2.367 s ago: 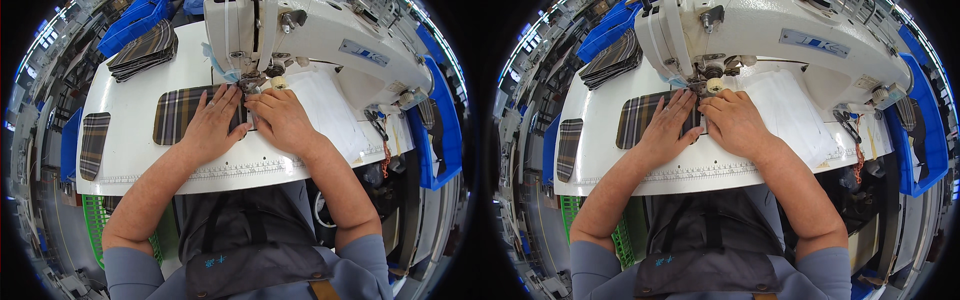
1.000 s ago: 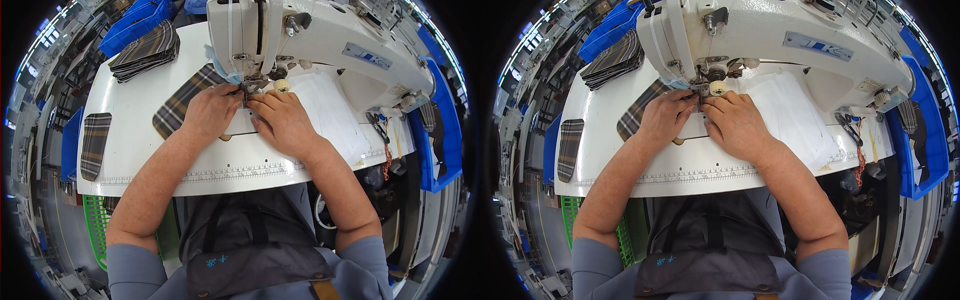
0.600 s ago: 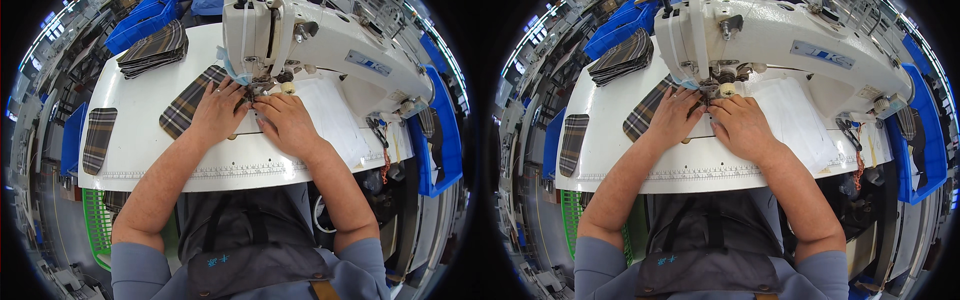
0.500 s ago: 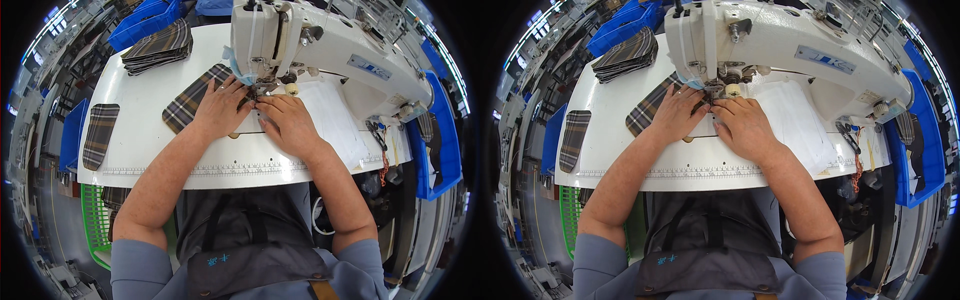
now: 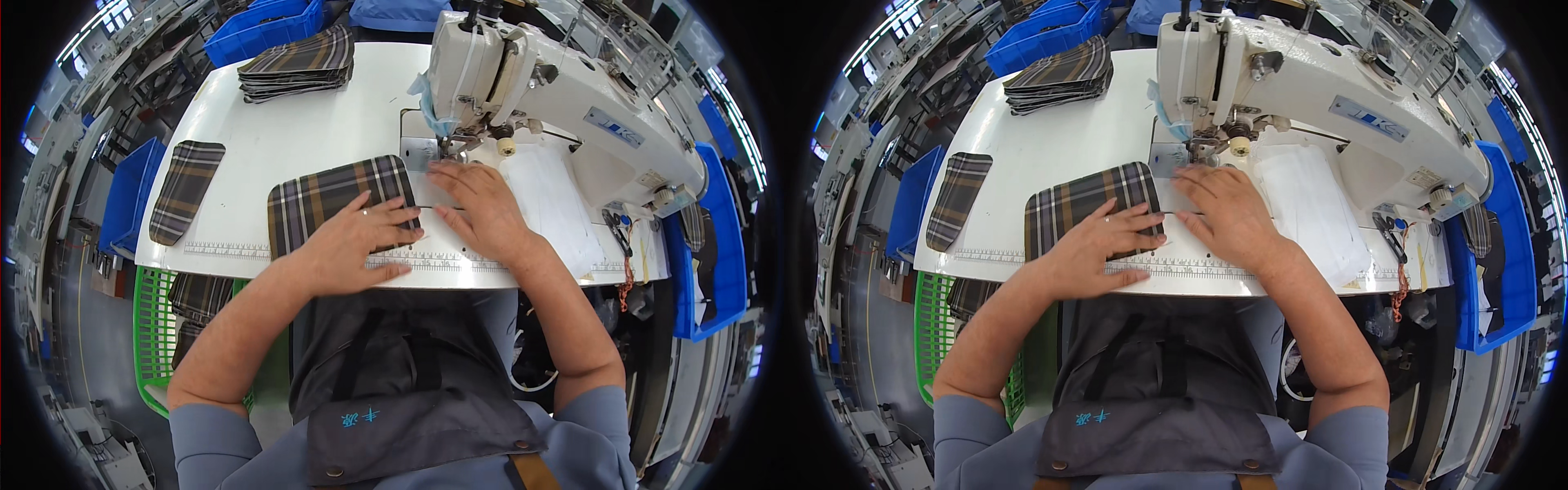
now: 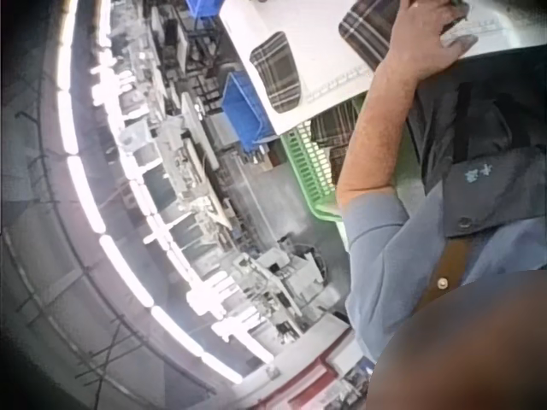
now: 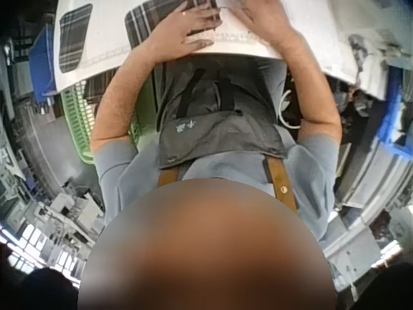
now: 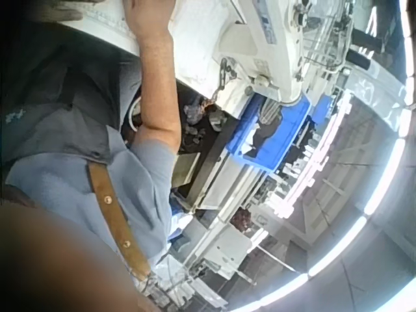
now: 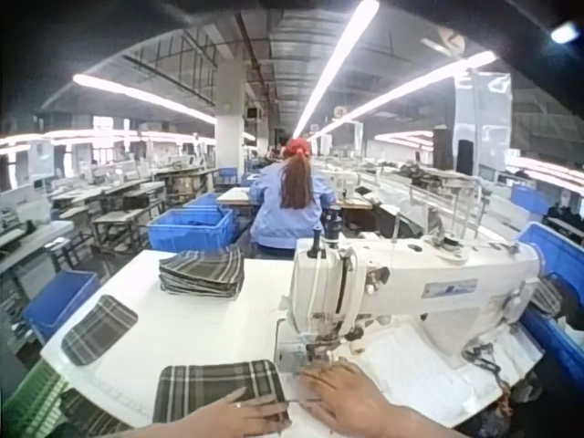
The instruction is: The recorder is using an industrial sewing machine to sew pockets onto plaid fabric pieces, likely for clothing or bags.
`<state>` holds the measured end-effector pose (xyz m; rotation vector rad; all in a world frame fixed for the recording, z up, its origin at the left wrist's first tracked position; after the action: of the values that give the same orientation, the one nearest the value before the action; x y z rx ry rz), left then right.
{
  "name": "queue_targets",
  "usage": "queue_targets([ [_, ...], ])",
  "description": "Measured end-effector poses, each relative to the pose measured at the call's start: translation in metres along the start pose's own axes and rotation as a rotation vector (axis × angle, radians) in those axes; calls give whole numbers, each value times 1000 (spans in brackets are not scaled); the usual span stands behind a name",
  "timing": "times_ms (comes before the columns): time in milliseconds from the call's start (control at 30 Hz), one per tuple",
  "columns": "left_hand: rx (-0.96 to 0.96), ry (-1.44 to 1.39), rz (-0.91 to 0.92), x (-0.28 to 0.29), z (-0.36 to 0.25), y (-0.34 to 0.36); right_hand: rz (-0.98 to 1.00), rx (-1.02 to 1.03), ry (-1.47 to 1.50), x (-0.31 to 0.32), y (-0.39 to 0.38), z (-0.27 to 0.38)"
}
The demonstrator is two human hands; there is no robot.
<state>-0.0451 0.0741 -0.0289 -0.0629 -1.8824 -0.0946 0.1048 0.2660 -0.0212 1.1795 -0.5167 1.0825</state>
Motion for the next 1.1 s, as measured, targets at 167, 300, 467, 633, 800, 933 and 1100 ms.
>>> queue_targets([
  [167, -89, 97, -54, -11, -26, -32, 224, 30, 85, -39, 13, 34],
  [300, -86, 196, -56, -16, -35, -41, 267, -50, 4, -47, 23, 20],
  [467, -107, 359, -123, -13, -40, -59, 265, -62, -63, -48, 20, 24],
  [633, 103, 335, -244, 7, -22, -87, 191, -161, -22, -46, 16, 25],
  [800, 81, 456, -411, 59, 13, -91, 112, -193, 63, -41, 15, 28],
  [933, 86, 752, -717, 128, 49, -71, 113, -144, 52, -45, 16, 24],
  [1100, -9, 1074, -799, 189, 103, -25, 129, -146, 89, -42, 21, 24],
])
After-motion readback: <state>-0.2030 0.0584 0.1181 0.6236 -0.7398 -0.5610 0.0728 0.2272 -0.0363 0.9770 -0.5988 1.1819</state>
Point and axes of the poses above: each hand's wrist, its own y-axis towards the middle knuckle, its own x-axis out of the back of the hand, z = x × y, the point moved 2 cm from there along y, towards the middle knuckle, and after that the axes turned 12 degrees about y, right-handed, at the moved point
